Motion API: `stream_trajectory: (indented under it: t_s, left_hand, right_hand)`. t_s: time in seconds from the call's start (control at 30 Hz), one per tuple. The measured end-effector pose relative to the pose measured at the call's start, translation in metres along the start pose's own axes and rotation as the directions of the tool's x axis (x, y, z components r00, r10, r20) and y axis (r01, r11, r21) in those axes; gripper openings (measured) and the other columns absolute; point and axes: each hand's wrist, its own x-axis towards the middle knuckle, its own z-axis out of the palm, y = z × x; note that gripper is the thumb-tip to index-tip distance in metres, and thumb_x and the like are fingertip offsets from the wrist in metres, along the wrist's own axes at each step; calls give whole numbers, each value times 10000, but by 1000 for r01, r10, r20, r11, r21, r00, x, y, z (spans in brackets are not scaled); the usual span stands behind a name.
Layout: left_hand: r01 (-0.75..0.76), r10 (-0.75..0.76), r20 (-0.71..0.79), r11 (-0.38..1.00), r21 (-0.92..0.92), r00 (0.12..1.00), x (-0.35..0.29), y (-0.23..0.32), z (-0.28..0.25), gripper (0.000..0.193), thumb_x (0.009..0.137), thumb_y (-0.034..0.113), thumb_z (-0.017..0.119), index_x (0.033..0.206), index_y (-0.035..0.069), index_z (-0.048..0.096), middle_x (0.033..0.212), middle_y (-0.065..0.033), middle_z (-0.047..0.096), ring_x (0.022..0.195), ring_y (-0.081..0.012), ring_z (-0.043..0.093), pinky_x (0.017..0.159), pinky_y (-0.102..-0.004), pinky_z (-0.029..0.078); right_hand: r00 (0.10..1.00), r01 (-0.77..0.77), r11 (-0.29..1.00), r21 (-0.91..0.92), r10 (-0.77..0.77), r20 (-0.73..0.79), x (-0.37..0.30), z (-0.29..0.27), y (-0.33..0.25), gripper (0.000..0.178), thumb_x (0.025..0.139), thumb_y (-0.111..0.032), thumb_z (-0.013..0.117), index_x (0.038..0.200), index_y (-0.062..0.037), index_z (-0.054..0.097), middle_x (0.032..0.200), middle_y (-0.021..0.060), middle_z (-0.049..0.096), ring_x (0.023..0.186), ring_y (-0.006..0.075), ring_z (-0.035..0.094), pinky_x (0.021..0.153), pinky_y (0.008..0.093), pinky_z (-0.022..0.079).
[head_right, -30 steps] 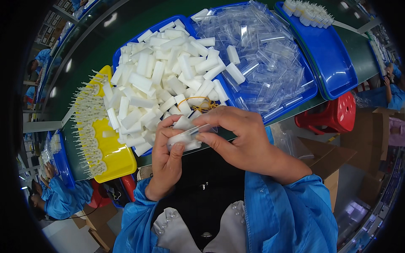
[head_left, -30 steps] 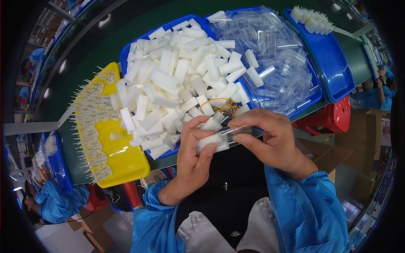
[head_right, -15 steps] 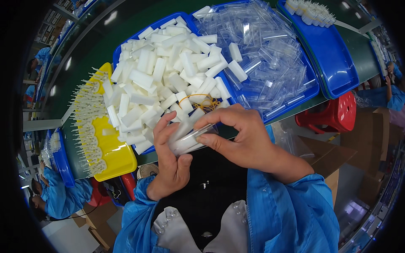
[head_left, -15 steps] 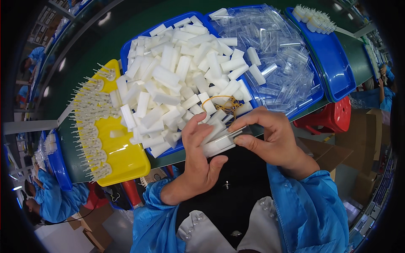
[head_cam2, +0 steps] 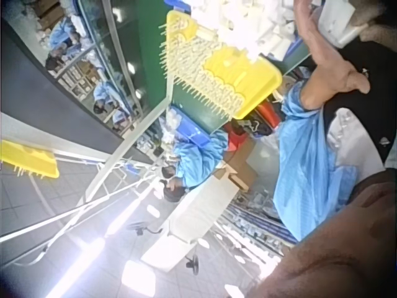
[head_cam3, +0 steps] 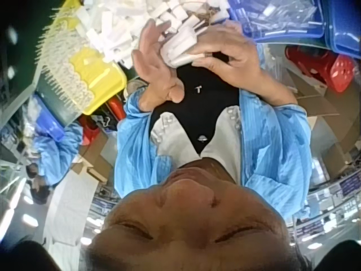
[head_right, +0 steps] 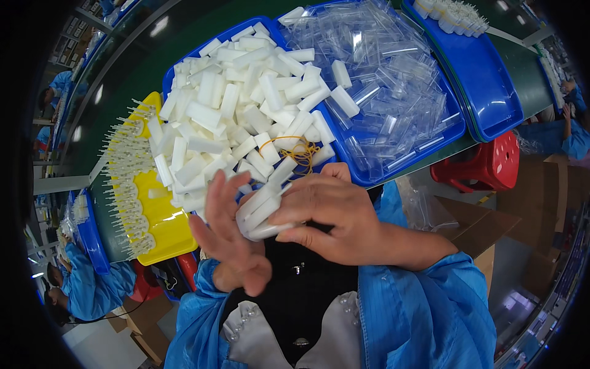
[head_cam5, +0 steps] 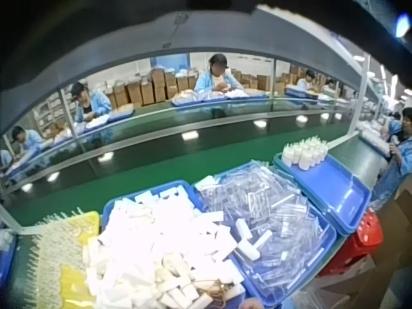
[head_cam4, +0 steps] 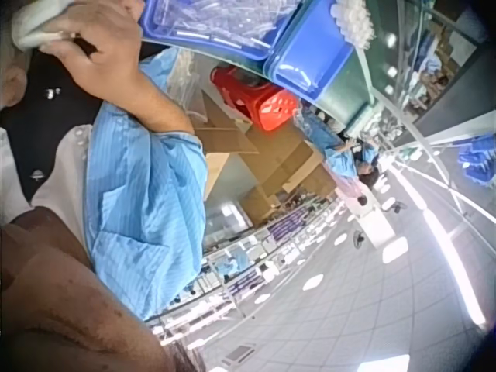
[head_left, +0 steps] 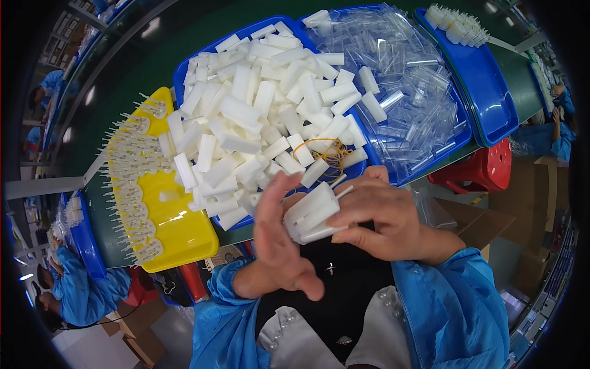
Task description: The person assembles components by fitting white foam blocks onto pronged plastic bases, sliding clear plastic sleeves over each foam block, and securing the clustered units together with a rubber band.
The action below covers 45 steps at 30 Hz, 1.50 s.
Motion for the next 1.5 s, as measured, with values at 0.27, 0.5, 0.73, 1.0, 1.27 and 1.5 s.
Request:
stream_trajectory:
  t_s: [0.27,0.5,0.73,1.0,1.27,1.5]
  left_hand:
    - [305,-277,219,946,-107,935,16,9,-12,345,878,189,582,1158,46,441,1300,-267,353,1104,-325,517,913,-408,431]
    - [278,-299,259,954,116,918,16,10,-7,399,739,-35,648,1091,51,481,1311,-276,377,1057,-332,551,904,-396,439]
    - [311,-333,251,942,123,909,18,9,-9,333,716,-42,636,1015,37,511,1291,-271,433,1107,-338,544,909,-394,440]
    - [515,-496,173,852,-92,851,12,6,-8,238,764,23,600,982,31,504,1284,-231,464,1108,-263,521,929,-355,405]
    - [577,-560,145,806,-134,816,8,9,-9,232,763,19,604,975,30,510,1284,-216,462,1076,-226,513,902,-325,398]
    - [578,-559,151,805,-136,815,8,7,-14,239,753,0,594,975,37,514,1290,-208,453,1117,-238,484,944,-343,365]
  right_hand:
    - [986,26,995,101,-9,-166,-9,3,5,292,714,-122,754,981,-108,637,902,7,665,829,152,641,720,291,335]
    - [990,-114,985,132,123,-67,-11,0,6,181,750,-56,714,915,-56,641,901,24,670,765,87,574,710,269,322]
    - [993,-54,995,-89,63,101,0,-36,3,225,741,-211,738,932,-140,641,882,6,658,821,167,615,785,315,356]
    - [999,-45,425,-904,34,-34,31,-89,31,235,637,-74,656,872,-62,647,1060,71,525,1049,248,445,873,415,296]
    - [985,90,352,-932,104,135,48,-95,38,166,678,-25,604,834,-64,646,976,79,529,1012,237,464,869,420,320]
    - [956,221,326,-919,117,271,64,-101,38,123,684,-34,621,802,-59,640,931,76,555,970,223,489,853,377,347]
